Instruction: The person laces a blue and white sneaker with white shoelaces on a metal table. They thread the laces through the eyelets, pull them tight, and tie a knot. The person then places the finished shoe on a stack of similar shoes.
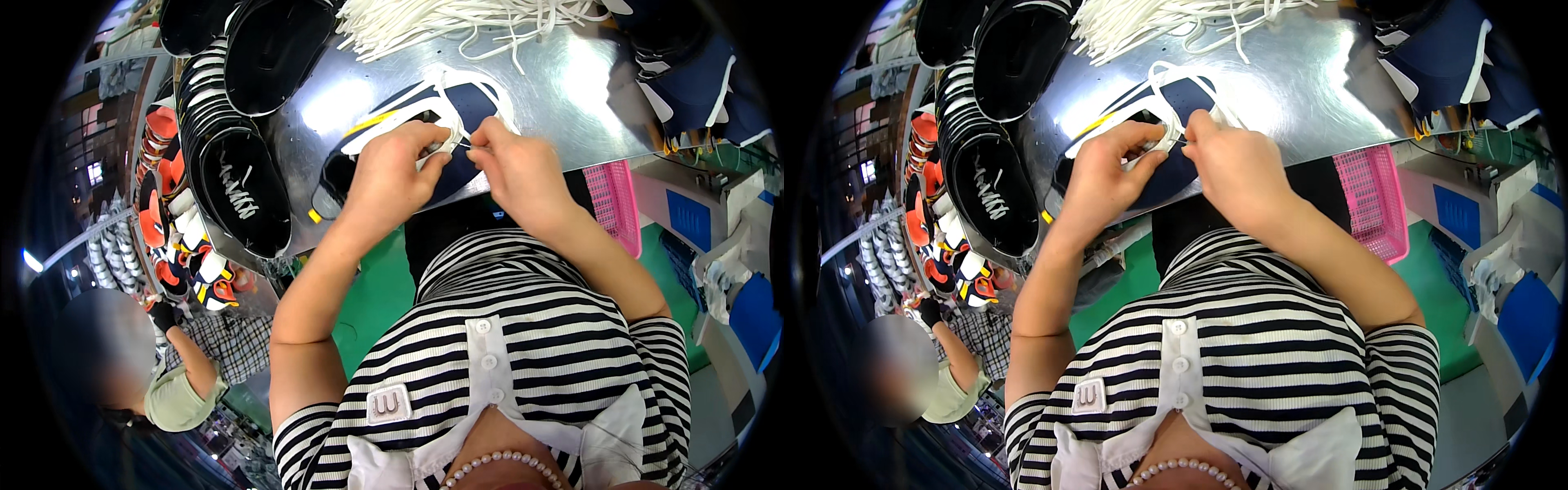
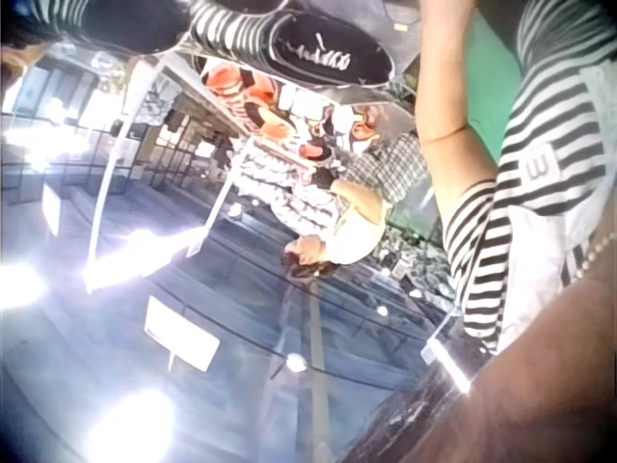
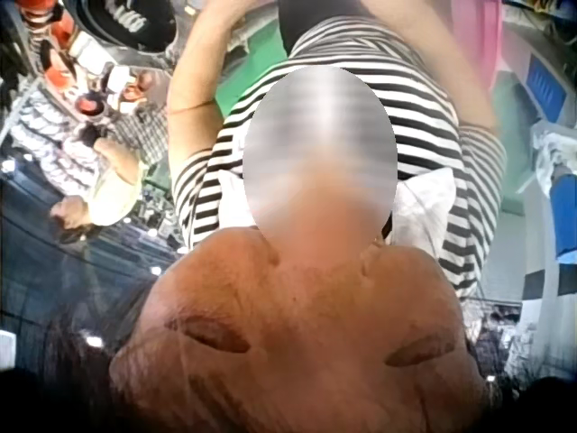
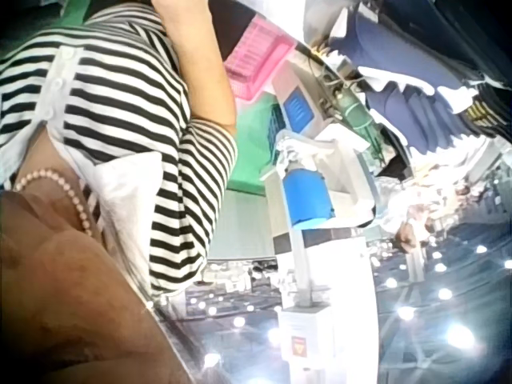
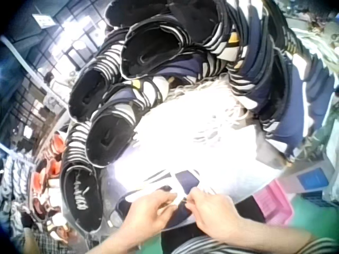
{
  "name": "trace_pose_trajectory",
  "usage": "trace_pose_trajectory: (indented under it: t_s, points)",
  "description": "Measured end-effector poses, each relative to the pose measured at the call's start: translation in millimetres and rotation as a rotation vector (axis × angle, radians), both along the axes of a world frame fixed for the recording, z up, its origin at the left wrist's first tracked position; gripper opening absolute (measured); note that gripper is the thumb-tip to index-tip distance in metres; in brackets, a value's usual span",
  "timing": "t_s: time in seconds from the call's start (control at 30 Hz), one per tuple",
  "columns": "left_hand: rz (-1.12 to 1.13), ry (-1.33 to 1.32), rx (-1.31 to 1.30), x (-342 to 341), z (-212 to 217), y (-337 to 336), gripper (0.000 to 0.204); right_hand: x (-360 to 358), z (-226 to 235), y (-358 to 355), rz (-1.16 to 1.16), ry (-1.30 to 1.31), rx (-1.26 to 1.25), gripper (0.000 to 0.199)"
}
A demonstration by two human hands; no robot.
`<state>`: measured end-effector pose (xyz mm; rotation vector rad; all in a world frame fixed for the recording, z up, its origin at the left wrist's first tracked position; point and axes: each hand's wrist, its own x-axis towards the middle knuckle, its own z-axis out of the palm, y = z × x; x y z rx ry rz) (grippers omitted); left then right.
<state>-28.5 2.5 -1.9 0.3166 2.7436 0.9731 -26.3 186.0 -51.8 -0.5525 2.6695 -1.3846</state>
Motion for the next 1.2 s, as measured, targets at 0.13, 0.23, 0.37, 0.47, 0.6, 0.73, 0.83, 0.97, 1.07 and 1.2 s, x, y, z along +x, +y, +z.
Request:
trace_pose_trajectory:
  t_s: [0.13,0.23,0.37,0.47,0.6,0.73,0.83,0.97,1.07,1.2]
  points:
    - [-0.009,0.178,-0.061,10,-7,10,0.022,4,-10,-21,-0.042,0.081,0.087,0.016]
    - [-0.092,0.285,-0.112,11,-5,8,0.021,2,-9,-13,0.002,0.060,0.011,0.014]
    - [-0.154,0.580,-0.239,30,-5,-16,0.020,2,30,59,0.105,-0.185,-0.192,0.021]
    - [-0.296,0.685,-0.190,38,-4,-13,0.026,-38,38,85,-0.215,-0.178,-0.354,0.024]
    - [-0.220,0.488,-0.194,30,5,-9,0.021,-54,7,50,0.027,-0.582,-0.699,0.038]
    - [-0.039,-0.097,0.058,10,7,-45,0.036,-49,-2,33,-0.125,-0.272,-0.547,0.034]
    - [0.068,-0.596,0.259,-8,4,-46,0.051,-40,-14,18,-0.123,-0.211,-0.578,0.036]
    - [0.047,-0.463,-0.029,-19,4,-29,0.043,-32,-14,13,-0.147,-0.302,-0.584,0.044]
    - [0.013,-0.280,-0.028,-10,-6,-22,0.031,-30,-15,14,-0.196,-0.320,-0.570,0.044]
    - [0.007,0.053,0.012,-12,-13,-32,0.034,-34,-20,19,-0.212,-0.251,-0.534,0.043]
